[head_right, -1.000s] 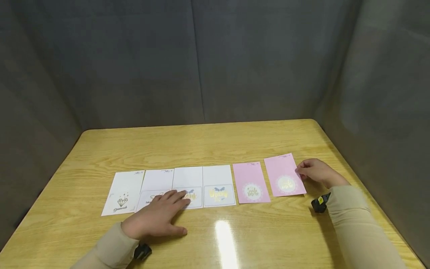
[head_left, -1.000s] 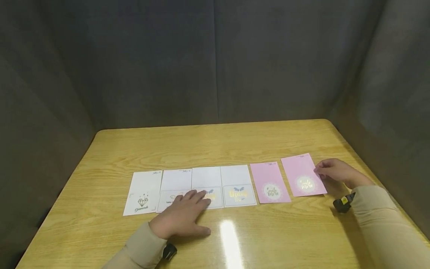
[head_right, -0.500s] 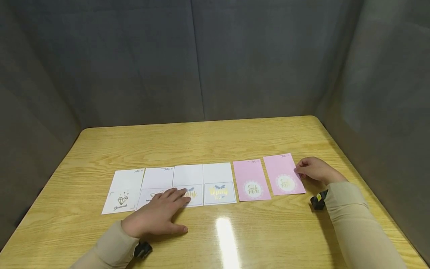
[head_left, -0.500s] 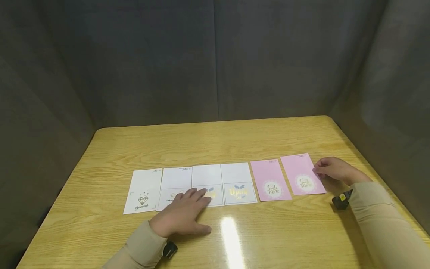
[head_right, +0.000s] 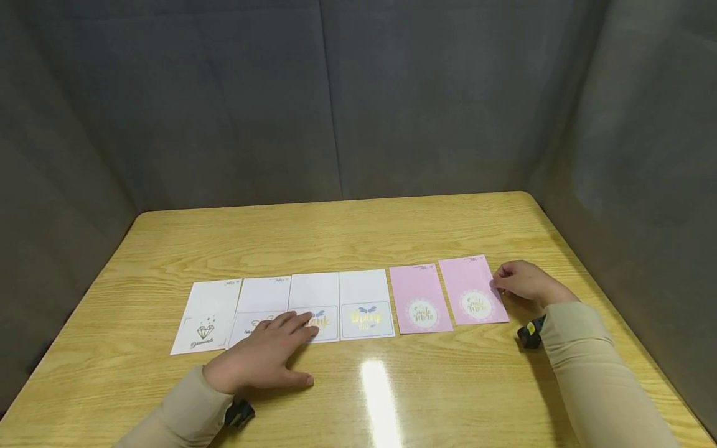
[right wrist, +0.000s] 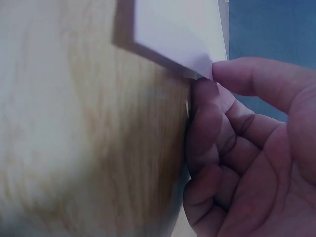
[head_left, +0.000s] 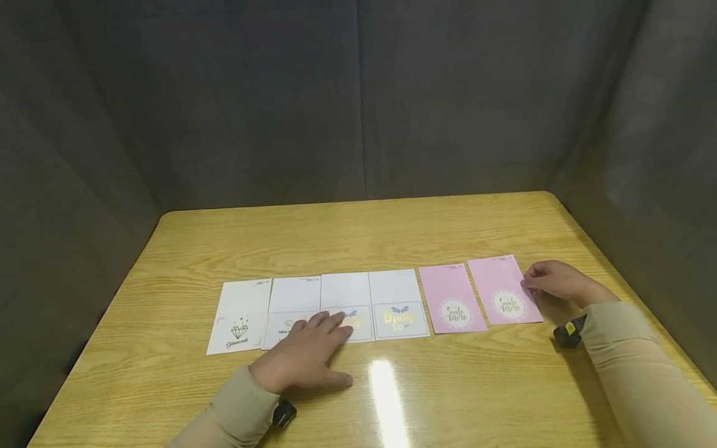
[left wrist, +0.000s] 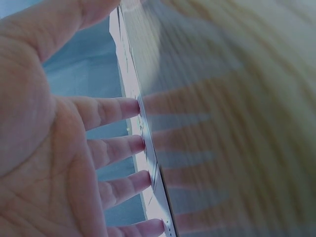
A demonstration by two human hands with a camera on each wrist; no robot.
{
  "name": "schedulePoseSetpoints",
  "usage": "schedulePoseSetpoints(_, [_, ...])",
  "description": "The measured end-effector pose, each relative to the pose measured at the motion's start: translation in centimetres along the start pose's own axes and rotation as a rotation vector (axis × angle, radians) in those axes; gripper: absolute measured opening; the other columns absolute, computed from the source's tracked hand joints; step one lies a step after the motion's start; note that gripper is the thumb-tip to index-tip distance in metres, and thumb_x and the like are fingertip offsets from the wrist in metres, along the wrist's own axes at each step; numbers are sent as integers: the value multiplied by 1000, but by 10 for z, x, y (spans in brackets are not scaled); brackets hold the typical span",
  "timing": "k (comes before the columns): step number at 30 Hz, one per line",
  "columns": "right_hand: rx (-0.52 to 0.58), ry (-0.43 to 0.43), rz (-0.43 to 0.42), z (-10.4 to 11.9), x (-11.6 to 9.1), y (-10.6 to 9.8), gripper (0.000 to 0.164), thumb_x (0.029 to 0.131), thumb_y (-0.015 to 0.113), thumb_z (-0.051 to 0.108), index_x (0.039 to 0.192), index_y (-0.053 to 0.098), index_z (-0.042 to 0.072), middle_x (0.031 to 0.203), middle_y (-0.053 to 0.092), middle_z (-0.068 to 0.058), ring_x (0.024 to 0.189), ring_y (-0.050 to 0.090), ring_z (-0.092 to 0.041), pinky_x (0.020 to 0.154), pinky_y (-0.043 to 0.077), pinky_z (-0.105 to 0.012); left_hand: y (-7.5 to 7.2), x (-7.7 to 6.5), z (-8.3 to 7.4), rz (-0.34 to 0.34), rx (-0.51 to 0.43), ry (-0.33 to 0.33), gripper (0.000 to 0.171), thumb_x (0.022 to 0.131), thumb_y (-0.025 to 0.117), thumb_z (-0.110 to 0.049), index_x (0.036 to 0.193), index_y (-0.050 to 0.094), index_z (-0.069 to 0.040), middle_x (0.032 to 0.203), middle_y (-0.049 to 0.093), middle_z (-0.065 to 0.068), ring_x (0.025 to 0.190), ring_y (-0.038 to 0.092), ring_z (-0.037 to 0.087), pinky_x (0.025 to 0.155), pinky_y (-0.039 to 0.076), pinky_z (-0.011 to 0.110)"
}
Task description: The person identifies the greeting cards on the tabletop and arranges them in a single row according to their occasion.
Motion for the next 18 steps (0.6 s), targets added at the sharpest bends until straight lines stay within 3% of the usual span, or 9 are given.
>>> schedulePoseSetpoints(12, [-7, -2, 10, 0, 3, 4, 21, 101, 61, 13, 98, 63, -7, 85, 61, -4, 81, 53, -19, 72, 44, -33, 2, -1, 0, 7, 13, 5, 83, 87, 77, -52, 152, 51, -7, 163, 36, 16, 148, 30, 43, 112, 29, 70])
schedulePoseSetpoints(18, [-81, -1, -20, 4, 3, 3, 22, 101, 60, 18, 94, 64, -3, 83, 61, -4, 79, 53, -19, 72, 43, -34, 1, 0, 1, 8, 25, 6, 84, 87, 76, -53, 153, 49, -8, 164, 34, 16, 149, 29, 43, 113, 28, 69])
Point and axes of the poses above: each hand's wrist, its own x-axis towards the middle knuckle, its own y-axis out of the palm, z = x × y, the point moved 1 cm from there along x, towards the middle knuckle
